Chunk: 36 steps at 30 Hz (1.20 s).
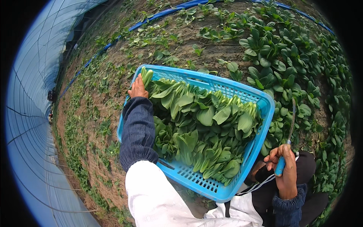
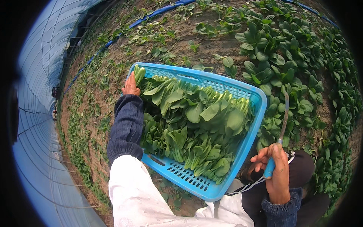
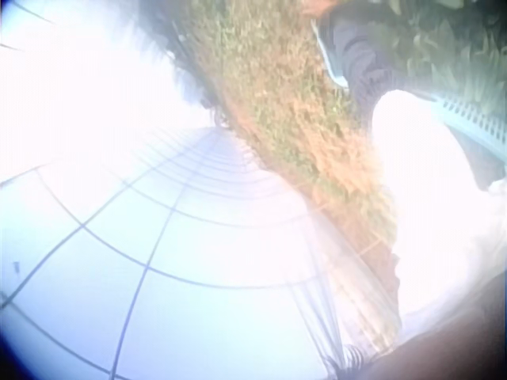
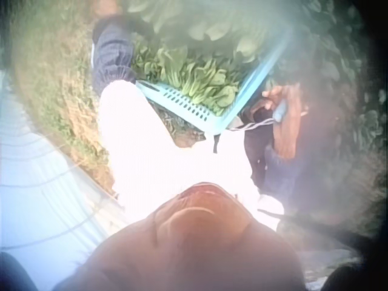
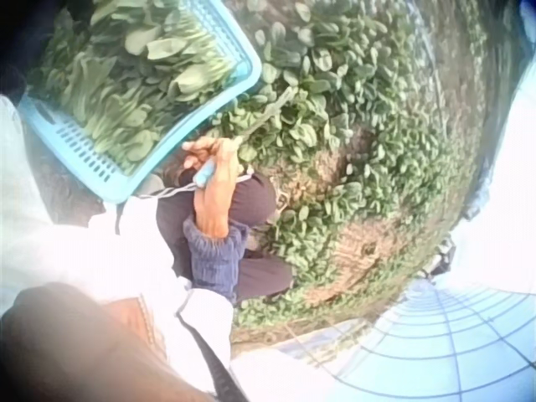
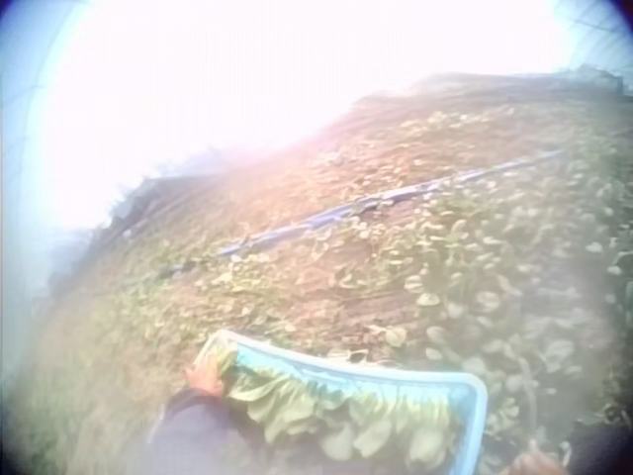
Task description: The person harvests bok choy by cutting them from the soil with a knife and placing them into a blue plastic crate.
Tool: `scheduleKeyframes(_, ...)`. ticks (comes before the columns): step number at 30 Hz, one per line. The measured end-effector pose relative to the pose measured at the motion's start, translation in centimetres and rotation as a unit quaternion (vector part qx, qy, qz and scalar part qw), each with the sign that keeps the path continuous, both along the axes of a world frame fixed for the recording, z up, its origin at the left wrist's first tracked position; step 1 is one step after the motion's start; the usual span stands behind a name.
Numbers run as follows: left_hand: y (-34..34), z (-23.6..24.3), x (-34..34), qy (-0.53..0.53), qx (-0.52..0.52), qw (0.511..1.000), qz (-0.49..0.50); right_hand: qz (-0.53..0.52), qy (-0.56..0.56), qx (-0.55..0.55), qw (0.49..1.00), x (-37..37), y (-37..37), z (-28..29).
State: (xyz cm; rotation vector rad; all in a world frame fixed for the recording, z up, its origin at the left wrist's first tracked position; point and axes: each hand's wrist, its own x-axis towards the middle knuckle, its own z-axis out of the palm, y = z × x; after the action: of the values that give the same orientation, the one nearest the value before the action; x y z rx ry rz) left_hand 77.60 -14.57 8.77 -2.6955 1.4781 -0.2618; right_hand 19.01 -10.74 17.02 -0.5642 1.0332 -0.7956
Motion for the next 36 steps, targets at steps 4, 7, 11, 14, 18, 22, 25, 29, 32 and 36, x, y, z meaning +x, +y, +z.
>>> scheduleKeyframes(4,2.2,-4.6,-2.6,0.073,0.057,0.994,0.065,-0.018,0.009,0.01,1.0,-0.4,-0.1,0.0)
scheduleKeyframes(7,4.2,-6.3,-3.3,0.123,0.046,0.99,0.055,-0.045,0.011,0.006,0.999,-1.1,-0.4,0.0)
scheduleKeyframes(11,6.1,-8.7,-3.4,0.104,0.01,0.991,0.089,-0.035,0.022,0.026,0.999,-0.1,-0.8,0.2)
scheduleKeyframes(14,2.7,-8.7,-5.1,0.114,0.044,0.975,0.187,-0.056,0.032,0.009,0.998,-0.8,-0.7,-0.4)
scheduleKeyframes(18,2.9,-9.1,-3.8,0.016,0.108,0.984,0.142,-0.056,0.024,0.011,0.998,-0.4,-0.5,-0.2)
scheduleKeyframes(22,3.6,-10.5,-2.4,0.073,0.054,0.993,0.082,-0.051,0.028,0.011,0.998,-0.4,-0.4,-0.5)
scheduleKeyframes(25,3.7,-11.2,-1.2,0.054,0.01,0.996,0.07,-0.036,0.019,0.015,0.999,0.0,-0.2,-0.6)
scheduleKeyframes(29,1.2,-10.4,-4.9,0.056,0.062,0.99,0.111,-0.022,0.043,0.009,0.999,0.5,-0.3,-0.3)
scheduleKeyframes(32,2.1,-9.8,-0.4,0.07,0.09,0.988,0.103,-0.007,0.002,0.01,1.0,1.0,-0.2,-0.6)
scheduleKeyframes(36,3.1,-6.4,3.1,0.152,0.073,0.986,0.013,0.021,-0.017,0.012,1.0,1.4,0.0,-0.4)
